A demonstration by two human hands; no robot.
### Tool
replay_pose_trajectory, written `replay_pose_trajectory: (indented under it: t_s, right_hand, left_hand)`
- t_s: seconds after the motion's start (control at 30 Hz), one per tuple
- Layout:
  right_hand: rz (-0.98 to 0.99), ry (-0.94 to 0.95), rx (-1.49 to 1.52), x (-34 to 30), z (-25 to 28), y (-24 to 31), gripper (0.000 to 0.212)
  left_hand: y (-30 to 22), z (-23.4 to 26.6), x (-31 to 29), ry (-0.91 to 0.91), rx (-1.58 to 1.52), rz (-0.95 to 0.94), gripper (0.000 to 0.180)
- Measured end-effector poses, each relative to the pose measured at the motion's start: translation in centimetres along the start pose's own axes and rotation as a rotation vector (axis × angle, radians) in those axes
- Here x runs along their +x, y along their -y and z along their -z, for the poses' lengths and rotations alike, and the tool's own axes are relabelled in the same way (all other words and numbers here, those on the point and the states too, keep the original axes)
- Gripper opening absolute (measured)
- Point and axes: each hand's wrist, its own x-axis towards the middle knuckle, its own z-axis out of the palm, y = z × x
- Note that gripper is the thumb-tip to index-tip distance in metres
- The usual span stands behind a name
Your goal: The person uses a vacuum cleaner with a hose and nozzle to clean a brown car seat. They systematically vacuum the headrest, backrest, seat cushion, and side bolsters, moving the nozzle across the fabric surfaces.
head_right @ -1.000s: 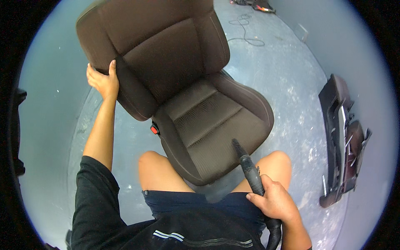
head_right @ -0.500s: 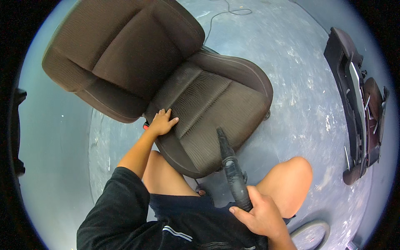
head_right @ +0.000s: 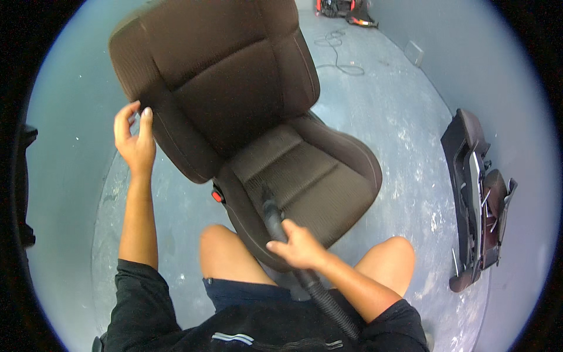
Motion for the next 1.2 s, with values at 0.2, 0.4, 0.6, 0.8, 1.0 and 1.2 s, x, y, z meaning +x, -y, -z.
replay_pose_trajectory:
  t_s: [0.2,0.4,0.6,0.8,1.0,1.2]
  right_hand:
    - [0.230,0.497,-0.460,7.3,0.5,3.7,0.073]
    - [0.226,0.325,-0.476,18.0,13.7,5.1,0.043]
    - [-0.192,-0.749,-0.365,32.8,26.1,-8.8,0.053]
    - [-0.542,-0.289,0.071,42.5,27.5,-19.2,0.088]
    - [-0.440,-0.013,0.007,47.7,24.5,-20.9,0.106]
    - [-0.454,0.032,-0.233,45.8,25.0,-19.7,0.113]
  left_hand:
    - [-1.2,-0.1,15.3,0.064,0.350,-0.072,0.065]
    - [1.0,-4.9,17.9,0.105,0.340,0.257,0.115]
    - [2.4,-6.4,15.7,-0.057,0.430,0.181,0.111]
    - [2.0,-7.3,15.9,-0.060,0.527,0.253,0.116]
    - [4.1,-7.8,15.8,-0.080,0.567,0.288,0.115]
    - [3.5,-7.3,15.8,-0.082,0.702,0.010,0.100]
